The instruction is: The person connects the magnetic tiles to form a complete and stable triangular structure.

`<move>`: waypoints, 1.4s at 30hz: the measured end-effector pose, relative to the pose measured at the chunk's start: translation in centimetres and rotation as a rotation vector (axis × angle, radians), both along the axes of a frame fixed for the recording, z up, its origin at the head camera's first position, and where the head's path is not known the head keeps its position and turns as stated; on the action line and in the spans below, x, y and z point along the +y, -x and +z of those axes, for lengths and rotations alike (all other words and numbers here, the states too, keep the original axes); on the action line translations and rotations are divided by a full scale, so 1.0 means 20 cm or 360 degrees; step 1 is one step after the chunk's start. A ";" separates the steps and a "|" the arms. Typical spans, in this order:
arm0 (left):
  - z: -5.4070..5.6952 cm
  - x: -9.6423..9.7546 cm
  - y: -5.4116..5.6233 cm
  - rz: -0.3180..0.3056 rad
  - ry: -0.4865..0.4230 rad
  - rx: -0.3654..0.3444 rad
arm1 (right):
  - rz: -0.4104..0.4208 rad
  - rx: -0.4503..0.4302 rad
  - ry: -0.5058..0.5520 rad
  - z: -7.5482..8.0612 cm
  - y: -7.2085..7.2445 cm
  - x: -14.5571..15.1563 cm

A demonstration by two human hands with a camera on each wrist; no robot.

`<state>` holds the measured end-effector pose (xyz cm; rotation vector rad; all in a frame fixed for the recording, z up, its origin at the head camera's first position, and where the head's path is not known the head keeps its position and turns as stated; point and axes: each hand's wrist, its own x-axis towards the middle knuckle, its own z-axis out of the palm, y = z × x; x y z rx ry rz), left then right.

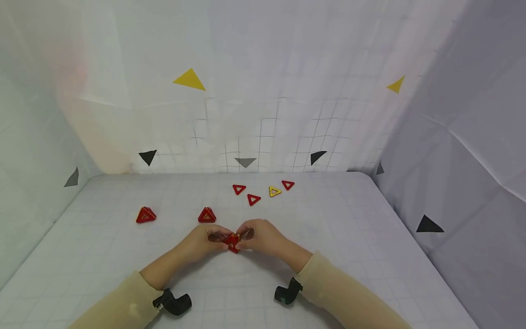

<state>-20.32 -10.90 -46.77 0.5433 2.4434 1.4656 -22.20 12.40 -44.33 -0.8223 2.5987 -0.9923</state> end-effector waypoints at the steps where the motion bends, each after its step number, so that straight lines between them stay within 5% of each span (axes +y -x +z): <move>1: 0.00 0.00 0.00 0.0001 -0.0010 0.0002 | -0.0001 0.0003 0.0001 0.00 0.00 0.00; 28: 0.00 -0.01 0.01 -0.0019 -0.0130 -0.0029 | -0.0051 -0.0019 0.0007 0.00 -0.01 -0.02; 32: 0.04 -0.01 -0.01 -0.0028 -0.0180 -0.0043 | -0.0053 -0.0049 0.0039 0.01 -0.01 -0.02; 42: 0.01 -0.01 0.00 0.0004 -0.0187 -0.0094 | -0.0046 -0.0095 0.0064 0.01 0.00 -0.02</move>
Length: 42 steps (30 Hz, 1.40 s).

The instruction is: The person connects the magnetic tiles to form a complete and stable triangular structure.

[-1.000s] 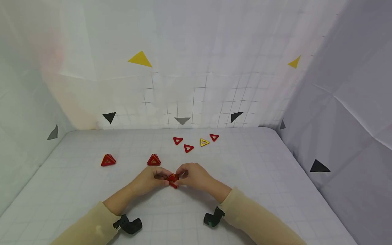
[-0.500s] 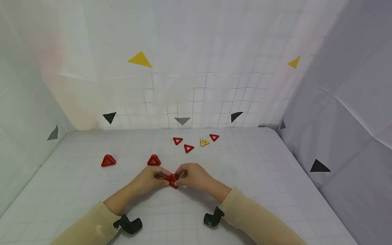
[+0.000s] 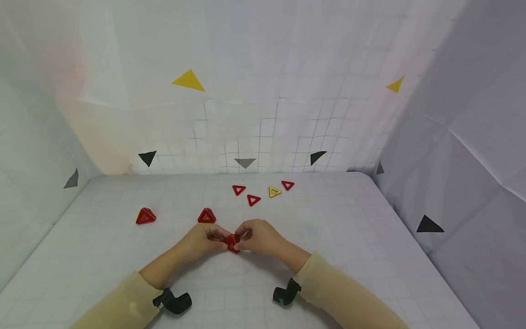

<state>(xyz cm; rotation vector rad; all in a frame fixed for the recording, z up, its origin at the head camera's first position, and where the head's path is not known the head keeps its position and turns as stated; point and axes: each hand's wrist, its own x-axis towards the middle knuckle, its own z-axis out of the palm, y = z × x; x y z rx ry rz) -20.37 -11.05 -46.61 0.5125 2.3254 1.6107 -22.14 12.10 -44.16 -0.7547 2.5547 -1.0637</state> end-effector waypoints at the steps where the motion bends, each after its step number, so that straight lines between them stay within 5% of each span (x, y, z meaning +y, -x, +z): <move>1: 0.00 0.00 0.00 -0.0001 0.0002 -0.0002 | 0.0001 -0.0002 0.0001 0.00 0.00 0.00; 16: 0.01 0.00 -0.01 -0.0014 0.0009 0.0050 | 0.0061 -0.0035 -0.0119 0.07 0.04 0.09; 25: -0.01 0.04 0.01 0.0042 0.0178 0.0083 | 0.0012 -0.0003 -0.0097 0.13 0.12 0.22; 42: -0.03 0.21 0.06 0.0191 0.0256 0.0150 | -0.0480 0.0117 -0.0088 0.09 0.41 0.47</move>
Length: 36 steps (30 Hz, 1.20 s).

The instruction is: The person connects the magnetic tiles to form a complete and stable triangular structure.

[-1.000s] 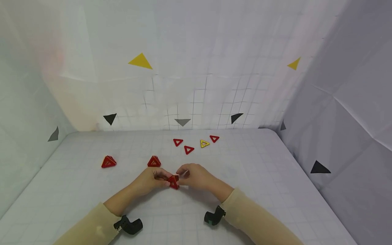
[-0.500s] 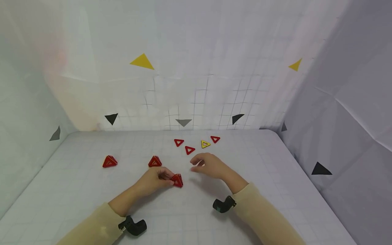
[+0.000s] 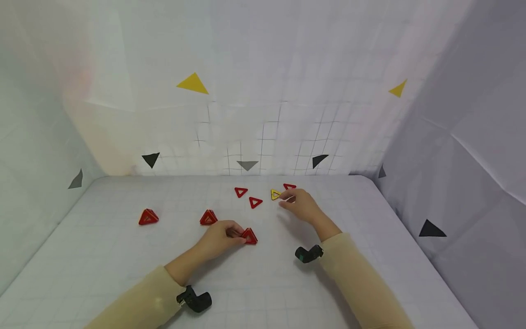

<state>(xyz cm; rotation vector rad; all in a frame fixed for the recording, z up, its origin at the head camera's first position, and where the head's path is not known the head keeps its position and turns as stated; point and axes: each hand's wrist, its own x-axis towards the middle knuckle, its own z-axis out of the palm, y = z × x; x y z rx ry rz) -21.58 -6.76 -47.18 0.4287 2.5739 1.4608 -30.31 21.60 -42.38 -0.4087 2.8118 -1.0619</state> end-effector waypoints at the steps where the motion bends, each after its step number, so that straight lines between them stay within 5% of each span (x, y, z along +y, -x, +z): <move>1: 0.00 0.01 0.01 0.0000 -0.0006 0.0007 | -0.0023 0.0013 0.0001 -0.01 0.02 0.01; 7: -0.01 0.07 0.04 0.0012 -0.0025 -0.0017 | -0.0188 0.0037 -0.0007 -0.05 0.14 0.07; 14: -0.02 0.11 0.07 0.0053 -0.0007 0.0002 | -0.0283 -0.0119 0.0017 -0.07 0.26 0.11; 22: -0.03 0.15 0.09 0.0087 -0.0033 0.0013 | -0.0287 -0.0221 -0.0009 -0.15 0.37 0.12; 36: -0.03 0.21 0.14 0.0113 -0.0054 -0.0017 | -0.0183 -0.0067 -0.0217 -0.21 0.45 0.10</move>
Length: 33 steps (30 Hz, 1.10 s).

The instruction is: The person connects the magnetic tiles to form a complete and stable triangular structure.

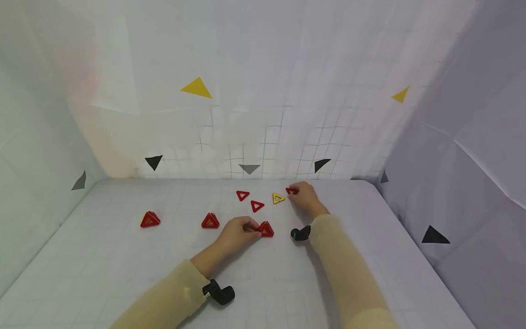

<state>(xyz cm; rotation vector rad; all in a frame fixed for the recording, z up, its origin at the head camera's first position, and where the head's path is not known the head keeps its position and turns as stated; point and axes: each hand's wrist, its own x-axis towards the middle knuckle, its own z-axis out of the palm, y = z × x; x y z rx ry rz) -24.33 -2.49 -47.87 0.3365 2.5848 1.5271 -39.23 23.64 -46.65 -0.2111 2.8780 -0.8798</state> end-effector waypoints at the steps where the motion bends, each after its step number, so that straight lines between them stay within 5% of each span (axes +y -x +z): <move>1: 0.00 0.01 0.00 0.0009 -0.0002 0.0002 | 0.0001 -0.0001 0.0002 0.00 0.00 0.00; 14: 0.01 0.08 0.06 0.0140 0.0002 0.0037 | -0.0081 -0.0185 0.0003 0.06 -0.09 0.02; 33: 0.01 0.11 0.09 0.0214 0.0035 0.0029 | 0.0075 -0.0197 -0.0125 0.10 -0.32 0.03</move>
